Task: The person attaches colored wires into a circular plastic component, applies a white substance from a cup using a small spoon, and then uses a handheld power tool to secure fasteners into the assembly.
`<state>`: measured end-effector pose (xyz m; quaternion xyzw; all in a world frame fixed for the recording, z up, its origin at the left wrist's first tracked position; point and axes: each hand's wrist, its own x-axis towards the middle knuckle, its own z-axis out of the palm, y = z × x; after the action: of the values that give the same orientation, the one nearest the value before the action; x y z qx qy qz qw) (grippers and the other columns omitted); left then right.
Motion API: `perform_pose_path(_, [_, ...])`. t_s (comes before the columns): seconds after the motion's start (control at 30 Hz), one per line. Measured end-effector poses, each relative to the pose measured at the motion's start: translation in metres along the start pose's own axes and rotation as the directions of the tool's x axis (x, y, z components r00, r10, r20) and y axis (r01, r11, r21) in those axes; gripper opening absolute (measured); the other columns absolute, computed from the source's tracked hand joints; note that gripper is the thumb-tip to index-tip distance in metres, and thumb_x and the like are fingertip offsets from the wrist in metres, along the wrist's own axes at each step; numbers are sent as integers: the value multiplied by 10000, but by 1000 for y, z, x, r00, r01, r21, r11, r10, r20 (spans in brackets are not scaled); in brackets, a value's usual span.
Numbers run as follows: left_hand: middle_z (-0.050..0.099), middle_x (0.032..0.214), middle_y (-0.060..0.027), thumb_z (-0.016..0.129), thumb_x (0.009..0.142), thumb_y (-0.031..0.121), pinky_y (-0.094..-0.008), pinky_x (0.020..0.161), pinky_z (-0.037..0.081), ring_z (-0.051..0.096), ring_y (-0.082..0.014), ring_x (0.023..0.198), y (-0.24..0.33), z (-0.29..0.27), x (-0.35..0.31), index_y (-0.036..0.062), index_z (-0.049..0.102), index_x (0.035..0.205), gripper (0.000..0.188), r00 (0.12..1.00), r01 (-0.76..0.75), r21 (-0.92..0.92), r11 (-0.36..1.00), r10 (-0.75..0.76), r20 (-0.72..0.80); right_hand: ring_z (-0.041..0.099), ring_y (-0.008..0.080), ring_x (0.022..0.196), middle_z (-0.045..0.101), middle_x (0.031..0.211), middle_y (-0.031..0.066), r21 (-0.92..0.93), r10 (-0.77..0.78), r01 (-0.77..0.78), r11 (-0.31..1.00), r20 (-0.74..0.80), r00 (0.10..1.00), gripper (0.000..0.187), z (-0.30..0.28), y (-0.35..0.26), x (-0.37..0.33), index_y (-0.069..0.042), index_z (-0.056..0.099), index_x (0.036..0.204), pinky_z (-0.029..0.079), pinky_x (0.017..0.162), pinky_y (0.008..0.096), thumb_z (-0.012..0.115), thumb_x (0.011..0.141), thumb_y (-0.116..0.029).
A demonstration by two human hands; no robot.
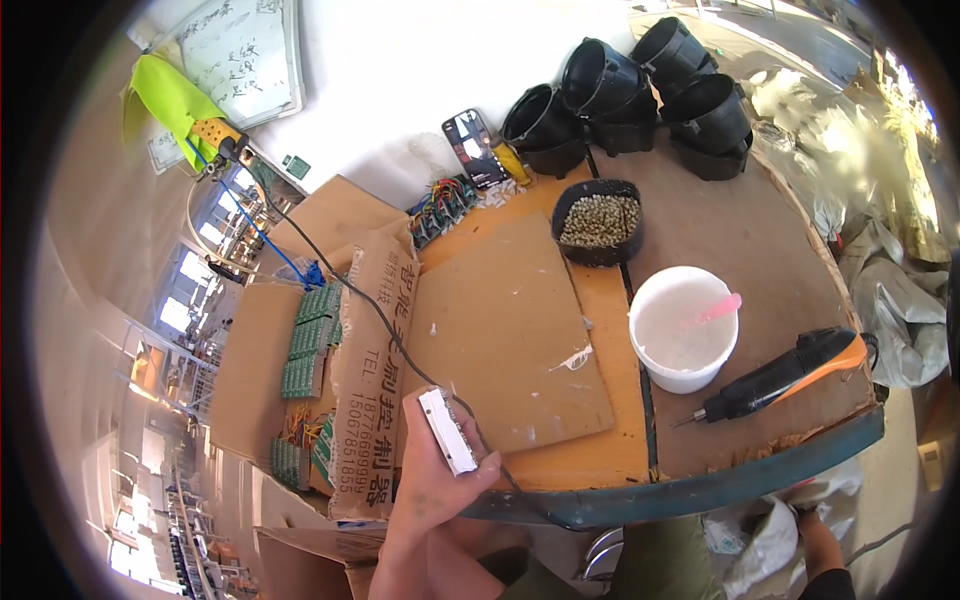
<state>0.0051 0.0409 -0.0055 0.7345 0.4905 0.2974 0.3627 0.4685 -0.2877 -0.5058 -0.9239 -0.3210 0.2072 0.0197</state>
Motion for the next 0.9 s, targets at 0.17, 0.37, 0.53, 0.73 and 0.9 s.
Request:
perform_pose_path(0.17, [475,916,-60,743,679,-36,-300,715,487,523,-151,799,5,-1,-4,48,316,1260,726,999,-28,-15,999,28,24,617,387,1103,661,1151,244,7,-2,1,1000,35,999,539,11,-10,-8,-3,561,1286,466,962,471,607,865,-337])
perform_pose_path(0.37, [492,923,-62,757,682,-48,-281,667,497,545,-126,748,-7,1,-1,50,309,1227,712,999,-30,6,1000,30,23,617,390,1098,660,1150,247,23,3,-4,1000,55,998,534,13,-19,-14,-1,565,1282,469,956,473,606,866,-333])
perform_pose_path(0.53, [490,920,-58,752,682,-24,-286,707,483,539,-141,791,0,0,-7,62,326,1251,717,1000,-8,-41,999,9,15,618,393,1093,659,1149,250,40,-14,11,999,66,998,530,13,-21,-19,1,569,1279,471,951,474,606,866,-330])
perform_pose_path(0.73, [492,918,-63,759,690,-38,-291,704,503,536,-134,784,2,10,1,55,327,1193,669,997,-12,30,999,9,78,619,396,1088,658,1148,253,41,27,-31,999,85,996,526,21,-16,-42,3,573,1275,474,945,476,606,867,-327])
perform_pose_path(0.9, [505,897,-56,769,720,-14,-293,685,507,553,-135,779,-28,-4,11,49,328,1162,627,999,1,94,996,-5,46,619,399,1083,657,1147,256,61,33,-41,997,127,991,522,36,-24,-62,5,576,1272,476,940,477,605,868,-324])
